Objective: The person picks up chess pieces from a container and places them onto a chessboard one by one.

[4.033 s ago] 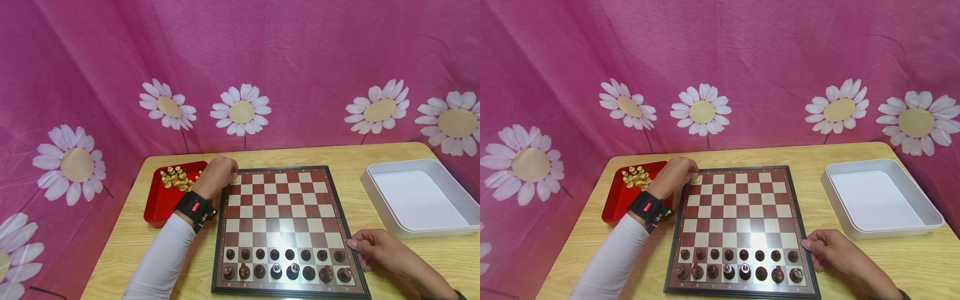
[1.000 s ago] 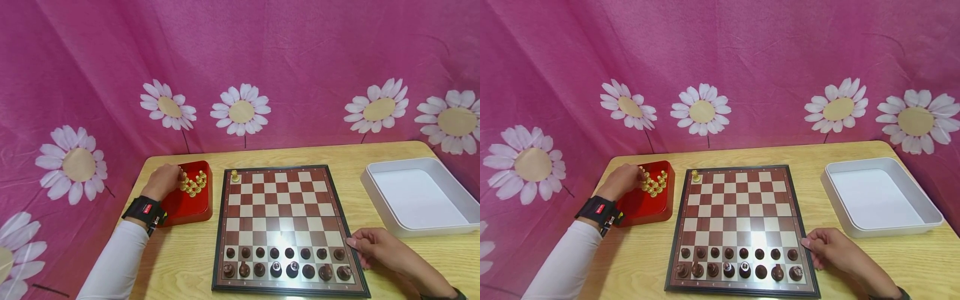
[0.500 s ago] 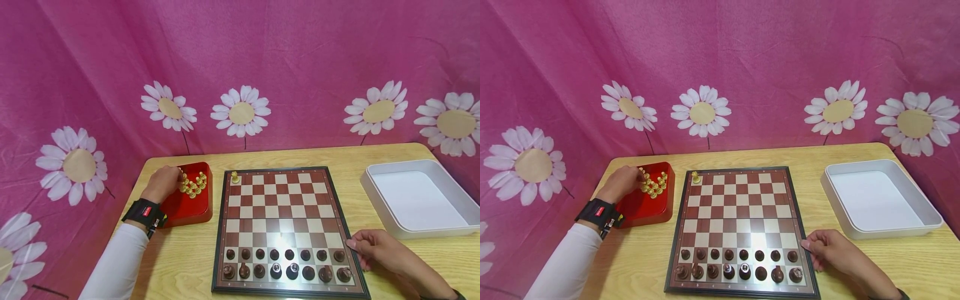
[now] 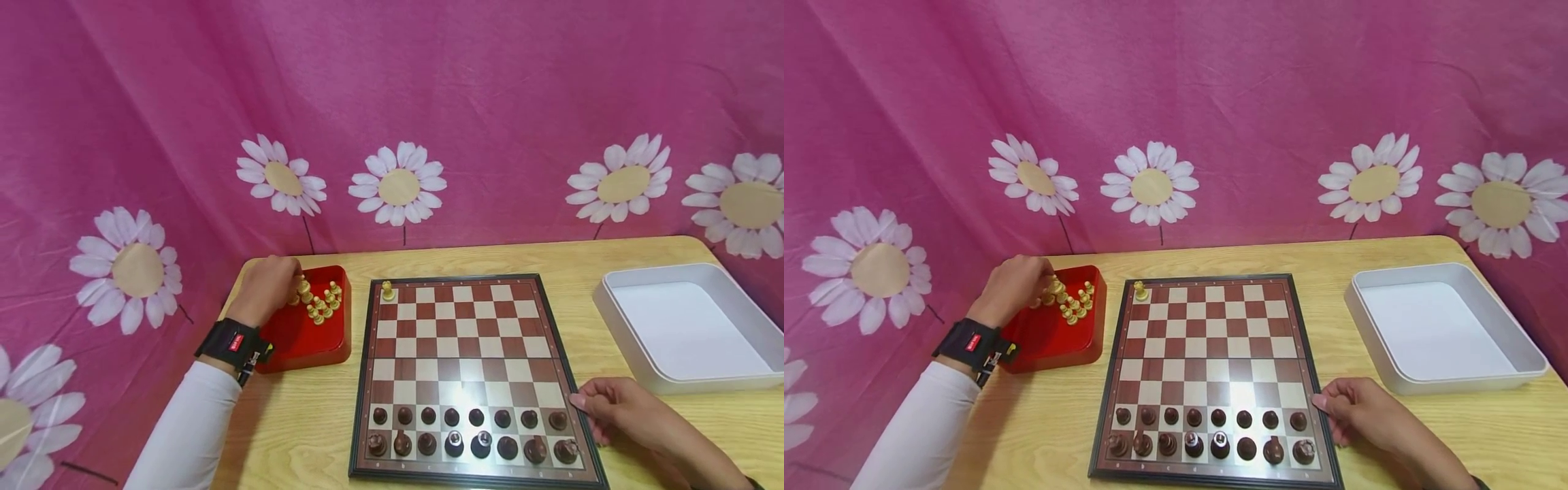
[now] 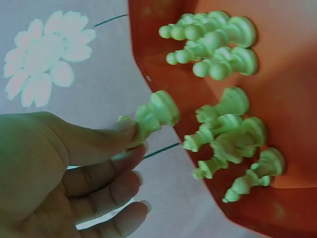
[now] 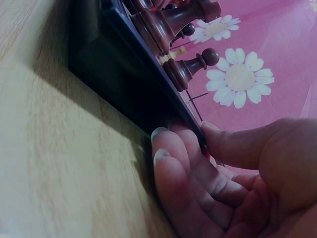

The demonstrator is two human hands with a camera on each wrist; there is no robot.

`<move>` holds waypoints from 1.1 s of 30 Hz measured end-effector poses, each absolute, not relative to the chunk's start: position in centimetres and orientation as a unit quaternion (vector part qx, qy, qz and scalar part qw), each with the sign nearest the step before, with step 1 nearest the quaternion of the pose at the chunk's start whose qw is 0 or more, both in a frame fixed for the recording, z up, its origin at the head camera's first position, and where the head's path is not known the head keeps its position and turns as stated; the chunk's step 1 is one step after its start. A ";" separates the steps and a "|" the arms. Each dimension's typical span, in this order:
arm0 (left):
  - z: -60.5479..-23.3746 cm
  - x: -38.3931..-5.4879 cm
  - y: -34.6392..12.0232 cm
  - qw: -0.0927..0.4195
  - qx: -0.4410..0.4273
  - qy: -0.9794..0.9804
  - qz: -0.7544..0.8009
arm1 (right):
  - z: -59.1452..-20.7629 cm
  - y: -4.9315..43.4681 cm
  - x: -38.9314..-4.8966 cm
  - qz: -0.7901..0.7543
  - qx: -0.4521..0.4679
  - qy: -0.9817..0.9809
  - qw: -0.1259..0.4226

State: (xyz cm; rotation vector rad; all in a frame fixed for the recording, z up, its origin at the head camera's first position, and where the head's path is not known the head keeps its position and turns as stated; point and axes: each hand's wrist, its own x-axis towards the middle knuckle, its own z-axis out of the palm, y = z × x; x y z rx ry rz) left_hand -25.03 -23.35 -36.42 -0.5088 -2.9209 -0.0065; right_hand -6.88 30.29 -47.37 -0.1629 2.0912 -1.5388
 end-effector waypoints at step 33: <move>-33.5 -25.3 -12.4 0.141 -0.281 -0.949 -0.028 | -47.6 30.3 -7.0 -0.573 -0.060 0.771 0.270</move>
